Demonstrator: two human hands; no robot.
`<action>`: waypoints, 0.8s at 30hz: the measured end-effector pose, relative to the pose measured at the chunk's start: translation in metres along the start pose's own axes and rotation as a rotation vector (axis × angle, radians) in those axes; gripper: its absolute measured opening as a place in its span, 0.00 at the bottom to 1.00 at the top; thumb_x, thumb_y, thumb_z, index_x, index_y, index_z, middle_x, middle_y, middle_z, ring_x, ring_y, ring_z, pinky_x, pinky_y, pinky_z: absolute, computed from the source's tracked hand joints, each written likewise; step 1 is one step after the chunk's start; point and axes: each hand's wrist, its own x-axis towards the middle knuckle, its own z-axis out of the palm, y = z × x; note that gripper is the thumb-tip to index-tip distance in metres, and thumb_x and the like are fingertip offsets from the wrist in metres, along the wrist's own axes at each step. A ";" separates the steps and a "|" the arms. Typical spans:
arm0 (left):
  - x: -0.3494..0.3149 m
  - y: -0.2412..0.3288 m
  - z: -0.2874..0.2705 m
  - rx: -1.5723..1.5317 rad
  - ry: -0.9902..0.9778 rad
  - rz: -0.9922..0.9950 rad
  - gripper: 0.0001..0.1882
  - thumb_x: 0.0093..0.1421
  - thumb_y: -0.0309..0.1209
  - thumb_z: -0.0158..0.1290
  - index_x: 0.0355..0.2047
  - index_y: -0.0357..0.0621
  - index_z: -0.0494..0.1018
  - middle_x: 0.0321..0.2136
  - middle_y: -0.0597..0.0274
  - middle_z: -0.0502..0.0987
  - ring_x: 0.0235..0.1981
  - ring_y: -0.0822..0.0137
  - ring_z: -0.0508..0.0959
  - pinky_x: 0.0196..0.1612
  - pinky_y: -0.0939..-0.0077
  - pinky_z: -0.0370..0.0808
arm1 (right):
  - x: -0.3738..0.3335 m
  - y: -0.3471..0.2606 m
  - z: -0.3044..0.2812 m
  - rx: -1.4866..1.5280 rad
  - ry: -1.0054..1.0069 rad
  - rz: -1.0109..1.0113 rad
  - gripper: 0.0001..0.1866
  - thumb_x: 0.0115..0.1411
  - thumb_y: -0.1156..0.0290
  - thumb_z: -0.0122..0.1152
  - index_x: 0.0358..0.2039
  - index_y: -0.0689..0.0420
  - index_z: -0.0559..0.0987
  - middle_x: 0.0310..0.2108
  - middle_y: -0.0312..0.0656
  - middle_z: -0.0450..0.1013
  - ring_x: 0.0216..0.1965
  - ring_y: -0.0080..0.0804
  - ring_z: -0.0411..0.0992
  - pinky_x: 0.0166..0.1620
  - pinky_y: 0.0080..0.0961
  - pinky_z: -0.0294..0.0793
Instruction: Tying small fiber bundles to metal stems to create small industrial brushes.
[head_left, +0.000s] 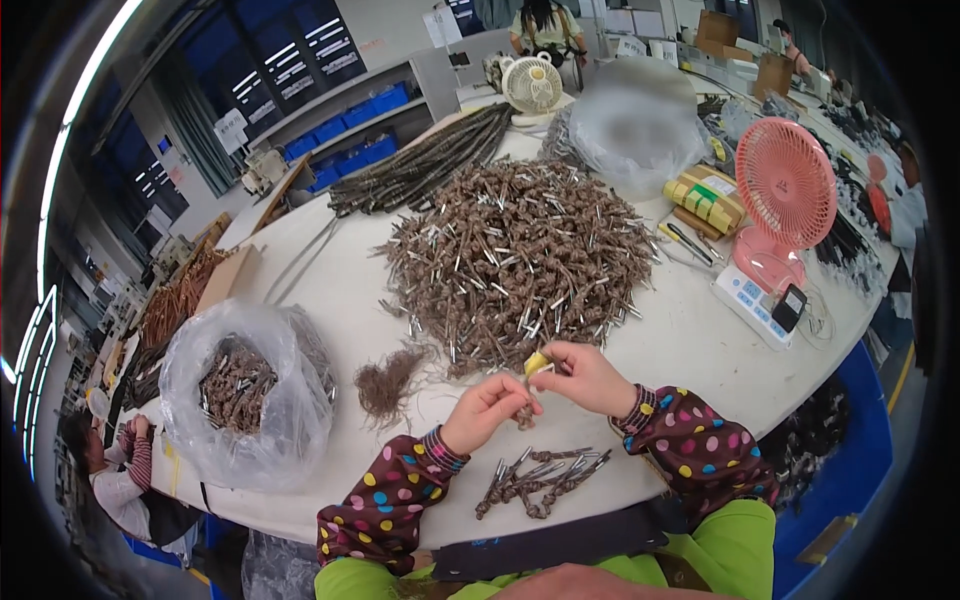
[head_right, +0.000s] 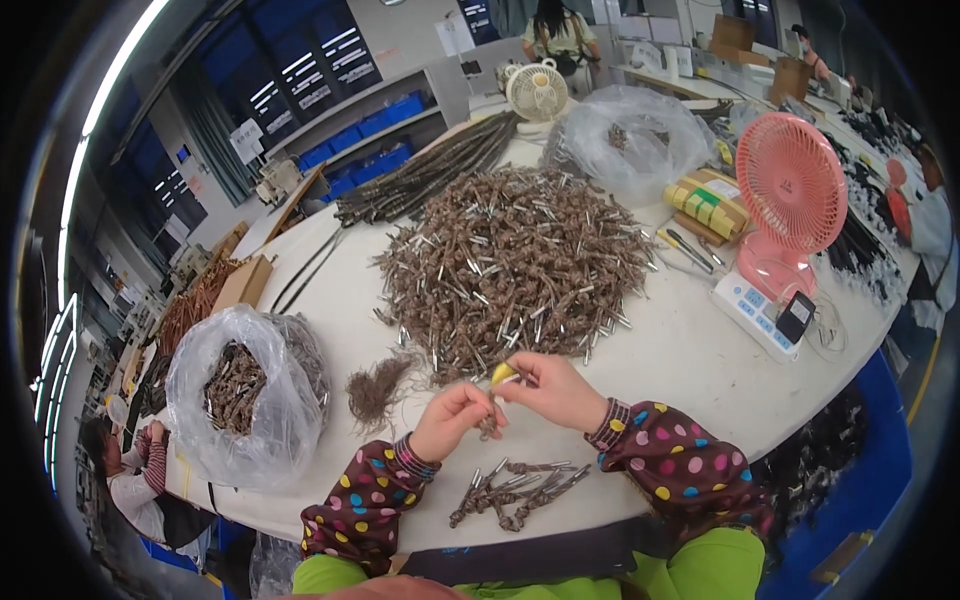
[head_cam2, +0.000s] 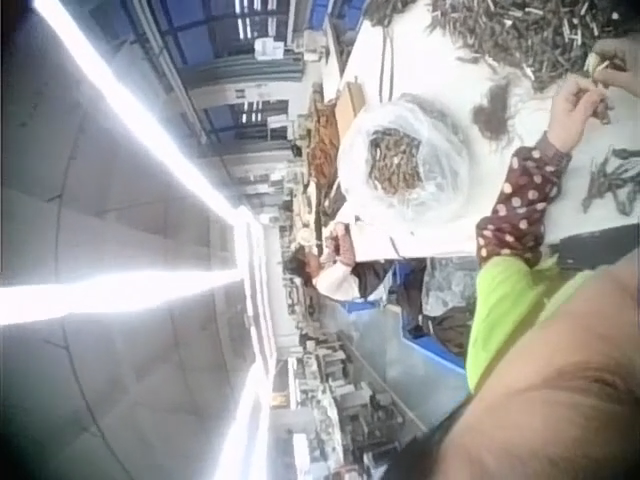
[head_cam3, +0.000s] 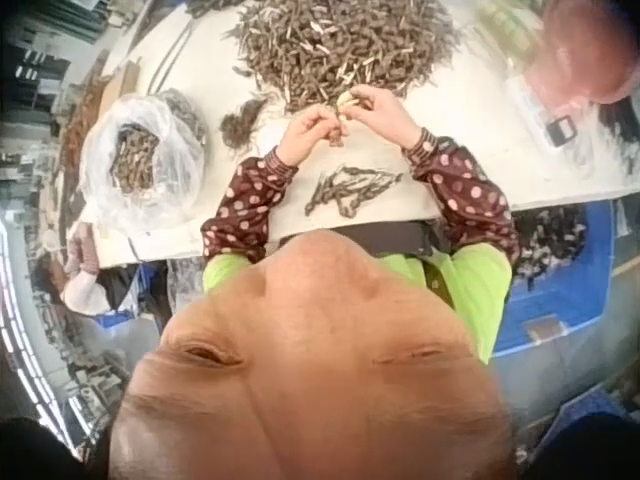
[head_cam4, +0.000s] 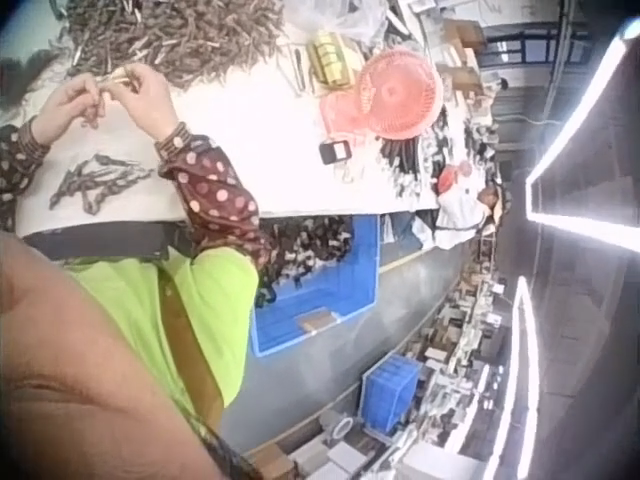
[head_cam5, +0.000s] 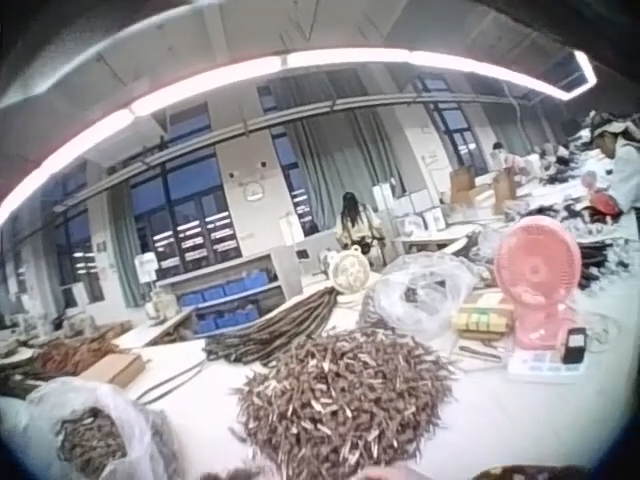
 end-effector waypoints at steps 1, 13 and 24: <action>0.001 0.000 -0.002 0.033 0.066 0.028 0.04 0.66 0.26 0.42 0.34 0.40 0.66 0.34 0.54 0.77 0.32 0.69 0.77 0.35 0.78 0.73 | 0.005 0.008 0.006 -0.097 0.134 -0.138 0.14 0.57 0.67 0.62 0.39 0.63 0.74 0.28 0.35 0.71 0.27 0.16 0.66 0.30 0.17 0.66; 0.011 -0.006 -0.023 0.443 0.256 0.136 0.04 0.65 0.25 0.44 0.36 0.37 0.68 0.32 0.61 0.76 0.35 0.74 0.74 0.41 0.80 0.70 | -0.001 0.002 0.008 -0.575 0.160 -0.183 0.12 0.57 0.60 0.60 0.28 0.56 0.74 0.24 0.39 0.69 0.23 0.38 0.70 0.25 0.28 0.67; 0.008 -0.003 -0.014 0.806 0.282 0.263 0.03 0.59 0.28 0.52 0.31 0.42 0.73 0.27 0.62 0.73 0.32 0.60 0.71 0.39 0.71 0.67 | -0.005 0.005 0.009 -0.737 0.148 -0.295 0.13 0.56 0.58 0.59 0.25 0.53 0.73 0.23 0.36 0.68 0.23 0.36 0.70 0.24 0.29 0.66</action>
